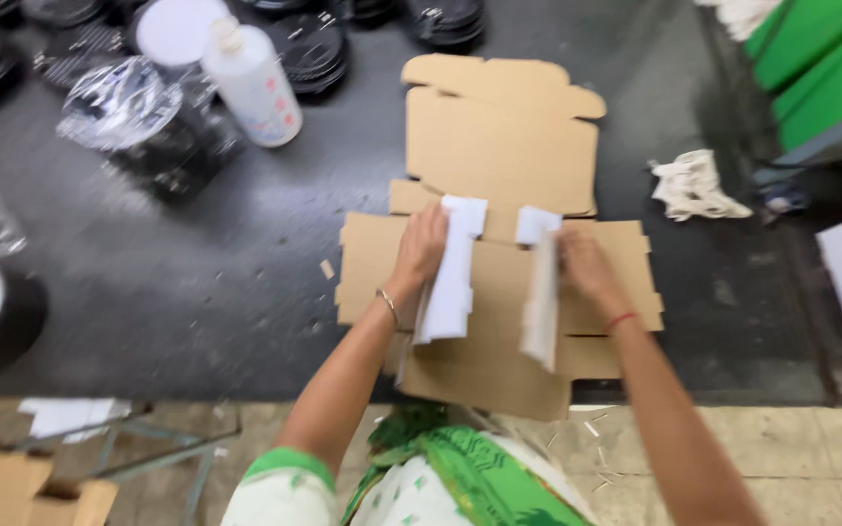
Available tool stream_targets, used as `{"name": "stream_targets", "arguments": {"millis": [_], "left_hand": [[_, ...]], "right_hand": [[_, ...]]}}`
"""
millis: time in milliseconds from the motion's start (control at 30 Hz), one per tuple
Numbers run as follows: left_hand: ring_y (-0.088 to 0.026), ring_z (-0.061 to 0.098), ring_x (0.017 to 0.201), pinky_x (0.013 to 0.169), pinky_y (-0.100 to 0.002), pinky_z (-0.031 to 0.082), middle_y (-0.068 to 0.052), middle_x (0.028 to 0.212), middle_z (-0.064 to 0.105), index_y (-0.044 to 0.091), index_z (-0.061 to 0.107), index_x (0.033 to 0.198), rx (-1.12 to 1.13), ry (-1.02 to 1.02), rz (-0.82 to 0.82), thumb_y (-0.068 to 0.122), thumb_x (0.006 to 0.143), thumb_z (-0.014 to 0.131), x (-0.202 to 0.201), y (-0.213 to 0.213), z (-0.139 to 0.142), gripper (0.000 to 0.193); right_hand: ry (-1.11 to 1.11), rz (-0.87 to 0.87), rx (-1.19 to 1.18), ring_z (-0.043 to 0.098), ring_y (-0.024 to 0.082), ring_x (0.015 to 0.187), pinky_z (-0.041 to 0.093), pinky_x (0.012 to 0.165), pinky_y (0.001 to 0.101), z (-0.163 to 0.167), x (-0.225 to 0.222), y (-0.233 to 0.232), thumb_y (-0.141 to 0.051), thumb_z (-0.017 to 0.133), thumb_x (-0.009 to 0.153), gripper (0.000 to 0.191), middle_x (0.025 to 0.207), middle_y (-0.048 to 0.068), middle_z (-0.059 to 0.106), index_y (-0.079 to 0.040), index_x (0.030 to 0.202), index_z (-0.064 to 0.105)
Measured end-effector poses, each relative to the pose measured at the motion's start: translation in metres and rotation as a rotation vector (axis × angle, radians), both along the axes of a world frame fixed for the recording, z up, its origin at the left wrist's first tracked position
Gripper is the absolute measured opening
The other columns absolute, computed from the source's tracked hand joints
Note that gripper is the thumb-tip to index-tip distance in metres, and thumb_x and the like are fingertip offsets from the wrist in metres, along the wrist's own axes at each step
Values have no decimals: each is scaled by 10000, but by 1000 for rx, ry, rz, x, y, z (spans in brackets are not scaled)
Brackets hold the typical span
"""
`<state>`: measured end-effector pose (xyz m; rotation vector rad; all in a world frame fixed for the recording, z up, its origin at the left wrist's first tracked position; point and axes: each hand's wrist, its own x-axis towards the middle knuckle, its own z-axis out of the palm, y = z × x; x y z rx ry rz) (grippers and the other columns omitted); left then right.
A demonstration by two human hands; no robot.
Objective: The person folds flat cardboard sheets into white rectangular boxes, inserts plastic-wrapped black circular items into each box, closes the lids, and stacks the finished boxes on the table. The process is repeated multiple times.
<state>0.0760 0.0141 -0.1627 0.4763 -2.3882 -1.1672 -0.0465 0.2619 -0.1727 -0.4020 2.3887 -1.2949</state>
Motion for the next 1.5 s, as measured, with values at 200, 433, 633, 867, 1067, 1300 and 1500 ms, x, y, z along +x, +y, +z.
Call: {"name": "stream_targets", "arguments": {"millis": [200,433,633,867,1067,1300,1500], "left_hand": [[-337,664,1146,1008,-375,488,-375,1318,671,92,518,767,1268,286,-588,372,1130,346,-3,-42,17,490],[-235,593,906,825,-359,504,-127,961,615,43,670,1026,479,213,-8,374,1085,443,49,-46,30,406],[-138,545,877,843,-280,473,-57,964,575,58,527,1047,594,536,343,309,1131,502,205,19,17,266],[-129,634,971,839,-257,550,-74,1096,623,13,512,1192,892,40,290,124,869,755,247,100,-23,420],[-131,662,812,719,-264,584,-110,954,682,-31,532,1102,963,5,346,121,899,768,236,100,-43,347],[-137,695,739,657,-270,589,-100,876,686,-18,542,1088,988,102,393,99,900,747,231,89,-45,302],[-108,687,780,709,-245,582,-83,954,722,-31,612,1151,1133,136,410,96,885,765,230,88,-36,332]], "right_hand": [[-303,196,-766,561,164,1208,401,1126,307,5,6,21,-587,320,1215,692,1090,59,641,-41,864,561],[-244,-166,-656,637,168,1065,519,980,316,30,24,71,-628,266,1044,693,1119,40,697,-78,1145,677],[-64,-351,-709,614,202,921,529,881,365,-11,153,158,-568,344,1186,615,1009,102,647,-15,1115,603],[-135,-336,-457,617,218,1072,558,929,442,-38,250,110,-499,646,926,691,1192,148,599,40,1312,454],[-192,-301,-646,617,182,1203,569,999,379,-19,263,96,-460,618,955,656,1306,107,566,10,1376,438],[-188,-455,-517,683,209,936,626,808,369,-28,268,65,-59,704,956,397,1109,137,658,39,1292,516],[-148,-409,-549,692,168,959,616,797,332,-15,264,78,-27,676,940,439,1163,115,665,38,1339,505]]}}
